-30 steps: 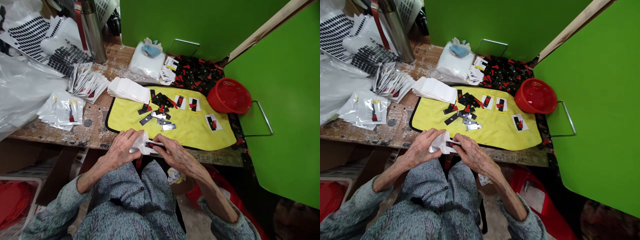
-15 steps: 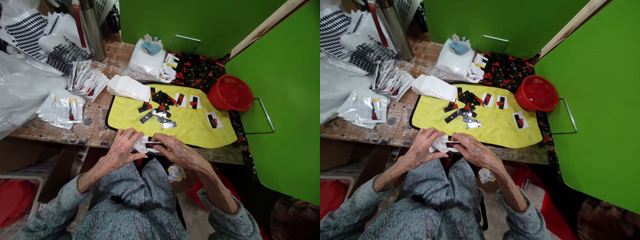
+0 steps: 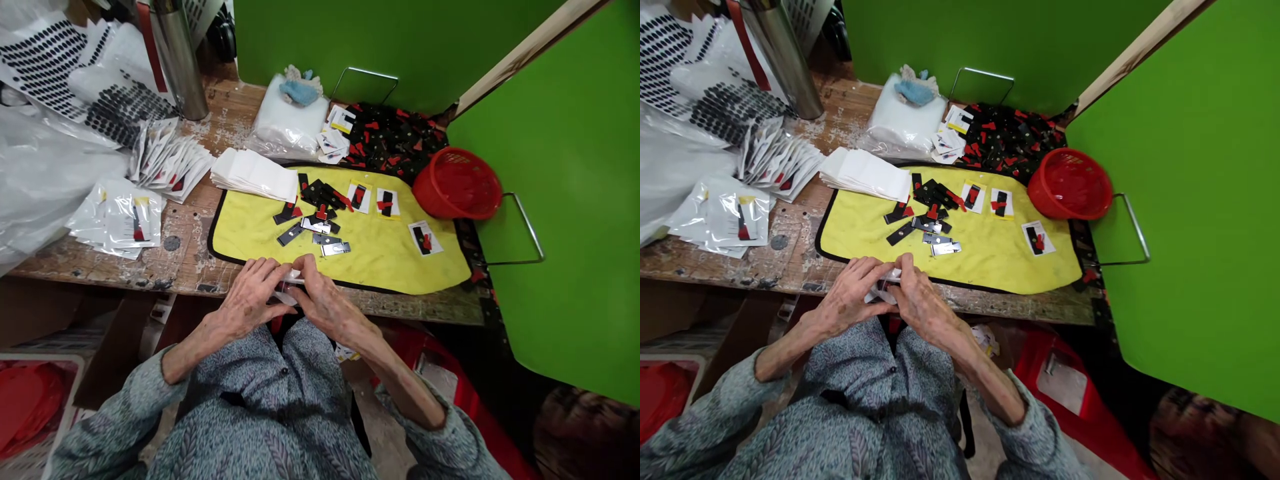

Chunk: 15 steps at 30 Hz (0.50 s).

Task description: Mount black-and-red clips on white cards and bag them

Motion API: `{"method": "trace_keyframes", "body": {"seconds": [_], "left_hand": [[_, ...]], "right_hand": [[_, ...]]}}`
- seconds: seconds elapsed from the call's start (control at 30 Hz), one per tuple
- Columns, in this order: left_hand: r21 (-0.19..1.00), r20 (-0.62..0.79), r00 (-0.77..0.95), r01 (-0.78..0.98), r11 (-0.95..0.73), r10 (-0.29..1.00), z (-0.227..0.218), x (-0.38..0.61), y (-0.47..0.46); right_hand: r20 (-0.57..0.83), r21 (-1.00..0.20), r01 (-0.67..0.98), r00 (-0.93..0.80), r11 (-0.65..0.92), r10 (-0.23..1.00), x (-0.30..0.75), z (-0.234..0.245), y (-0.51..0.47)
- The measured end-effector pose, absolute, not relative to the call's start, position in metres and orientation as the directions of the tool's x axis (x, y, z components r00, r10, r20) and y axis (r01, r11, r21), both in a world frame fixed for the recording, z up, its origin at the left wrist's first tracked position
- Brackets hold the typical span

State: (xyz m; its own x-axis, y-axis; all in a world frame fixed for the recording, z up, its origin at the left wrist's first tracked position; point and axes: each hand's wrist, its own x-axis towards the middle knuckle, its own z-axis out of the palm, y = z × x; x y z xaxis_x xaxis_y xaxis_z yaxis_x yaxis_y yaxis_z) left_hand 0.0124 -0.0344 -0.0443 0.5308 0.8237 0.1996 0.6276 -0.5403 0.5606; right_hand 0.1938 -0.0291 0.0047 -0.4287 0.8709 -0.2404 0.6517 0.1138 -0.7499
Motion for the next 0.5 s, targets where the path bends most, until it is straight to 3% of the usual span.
{"method": "trace_keyframes", "body": {"seconds": [0.23, 0.5], "left_hand": [[0.573, 0.240, 0.467, 0.639, -0.513, 0.851, -0.042, 0.009, -0.034], [0.575, 0.272, 0.449, 0.633, -0.518, 0.851, -0.040, 0.013, -0.033]], "right_hand": [[-0.258, -0.819, 0.573, -0.374, 0.003, 0.891, 0.201, 0.011, -0.026], [-0.138, -0.739, 0.665, -0.312, 0.112, 0.940, 0.186, 0.010, -0.028]]}}
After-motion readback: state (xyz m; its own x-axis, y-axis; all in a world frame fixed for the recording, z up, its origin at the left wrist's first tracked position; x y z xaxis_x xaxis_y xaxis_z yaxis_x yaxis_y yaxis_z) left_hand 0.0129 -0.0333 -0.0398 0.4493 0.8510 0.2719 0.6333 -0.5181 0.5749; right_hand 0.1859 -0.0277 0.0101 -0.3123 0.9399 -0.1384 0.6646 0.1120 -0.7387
